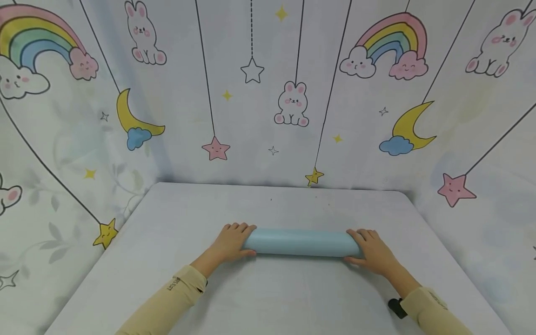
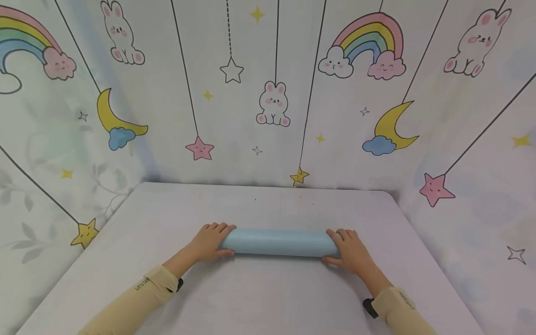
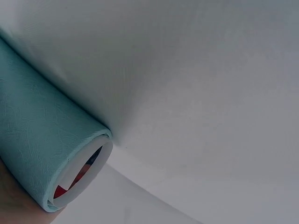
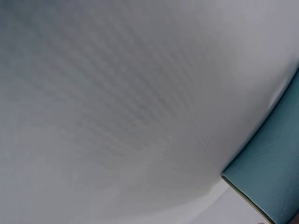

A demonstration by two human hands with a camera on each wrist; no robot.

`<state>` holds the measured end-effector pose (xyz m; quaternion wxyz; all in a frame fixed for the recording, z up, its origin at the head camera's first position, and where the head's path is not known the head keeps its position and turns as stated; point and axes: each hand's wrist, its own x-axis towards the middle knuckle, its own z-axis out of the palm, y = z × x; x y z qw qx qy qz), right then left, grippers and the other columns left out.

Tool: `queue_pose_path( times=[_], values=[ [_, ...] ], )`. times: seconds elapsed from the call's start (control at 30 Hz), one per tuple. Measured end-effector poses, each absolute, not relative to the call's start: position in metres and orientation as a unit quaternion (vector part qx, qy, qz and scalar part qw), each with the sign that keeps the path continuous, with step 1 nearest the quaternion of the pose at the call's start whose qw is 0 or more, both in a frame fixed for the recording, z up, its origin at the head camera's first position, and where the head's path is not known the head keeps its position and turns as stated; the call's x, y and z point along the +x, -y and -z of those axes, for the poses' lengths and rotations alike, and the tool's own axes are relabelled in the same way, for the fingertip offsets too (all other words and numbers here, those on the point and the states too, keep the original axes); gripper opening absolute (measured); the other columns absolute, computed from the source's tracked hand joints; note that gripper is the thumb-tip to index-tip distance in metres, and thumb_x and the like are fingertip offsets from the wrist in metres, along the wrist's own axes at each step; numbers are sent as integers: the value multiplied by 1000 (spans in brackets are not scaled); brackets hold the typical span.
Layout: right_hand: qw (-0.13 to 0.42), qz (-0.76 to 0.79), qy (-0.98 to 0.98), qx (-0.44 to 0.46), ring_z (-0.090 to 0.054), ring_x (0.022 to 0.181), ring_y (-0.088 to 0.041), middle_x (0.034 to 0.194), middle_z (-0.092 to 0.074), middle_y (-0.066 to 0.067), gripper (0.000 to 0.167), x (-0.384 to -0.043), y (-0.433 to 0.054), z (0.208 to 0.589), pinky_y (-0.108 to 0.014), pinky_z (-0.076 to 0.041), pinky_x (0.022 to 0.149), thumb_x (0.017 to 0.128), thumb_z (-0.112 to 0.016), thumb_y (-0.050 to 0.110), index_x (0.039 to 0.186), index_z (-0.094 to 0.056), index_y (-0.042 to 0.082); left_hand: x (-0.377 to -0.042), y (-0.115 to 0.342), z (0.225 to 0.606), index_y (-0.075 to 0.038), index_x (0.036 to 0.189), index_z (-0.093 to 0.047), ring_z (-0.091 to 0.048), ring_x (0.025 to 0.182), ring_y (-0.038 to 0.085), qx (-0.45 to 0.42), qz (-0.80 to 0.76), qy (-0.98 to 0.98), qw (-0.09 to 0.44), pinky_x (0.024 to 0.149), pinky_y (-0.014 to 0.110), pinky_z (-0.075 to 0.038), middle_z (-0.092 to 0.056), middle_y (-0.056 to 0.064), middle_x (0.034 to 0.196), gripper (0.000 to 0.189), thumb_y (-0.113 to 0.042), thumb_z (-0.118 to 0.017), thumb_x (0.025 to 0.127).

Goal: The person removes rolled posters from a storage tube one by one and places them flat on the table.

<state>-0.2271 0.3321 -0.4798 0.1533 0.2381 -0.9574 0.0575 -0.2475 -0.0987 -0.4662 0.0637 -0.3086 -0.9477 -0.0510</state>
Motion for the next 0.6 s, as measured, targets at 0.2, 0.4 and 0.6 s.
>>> queue_pose_path(
  times=[0.2, 0.4, 0.6],
  values=[
    [178, -23, 952, 247, -53, 98, -40, 106, -56, -18, 80, -225, -334, 476, -66, -26, 91, 64, -74, 55, 122, -53, 4, -245, 95, 466, -9, 134, -43, -49, 107, 30, -314, 49, 946, 62, 87, 50, -39, -52, 9, 120, 74, -56, -60, 79],
    [180, -11, 951, 251, -54, 96, -40, 104, -57, -19, 82, -226, -335, 475, -66, -26, 92, 63, -73, 58, 120, -54, 3, -244, 91, 463, -9, 133, -44, -49, 107, 30, -317, 52, 945, 64, 86, 49, -39, -52, 10, 119, 73, -55, -61, 79],
    [173, -6, 951, 257, -54, 96, -40, 104, -57, -19, 82, -227, -334, 475, -63, -30, 91, 63, -73, 58, 121, -54, 2, -242, 90, 458, -9, 133, -44, -50, 107, 31, -313, 49, 947, 59, 85, 49, -40, -53, 10, 118, 73, -55, -61, 79]
  ],
)
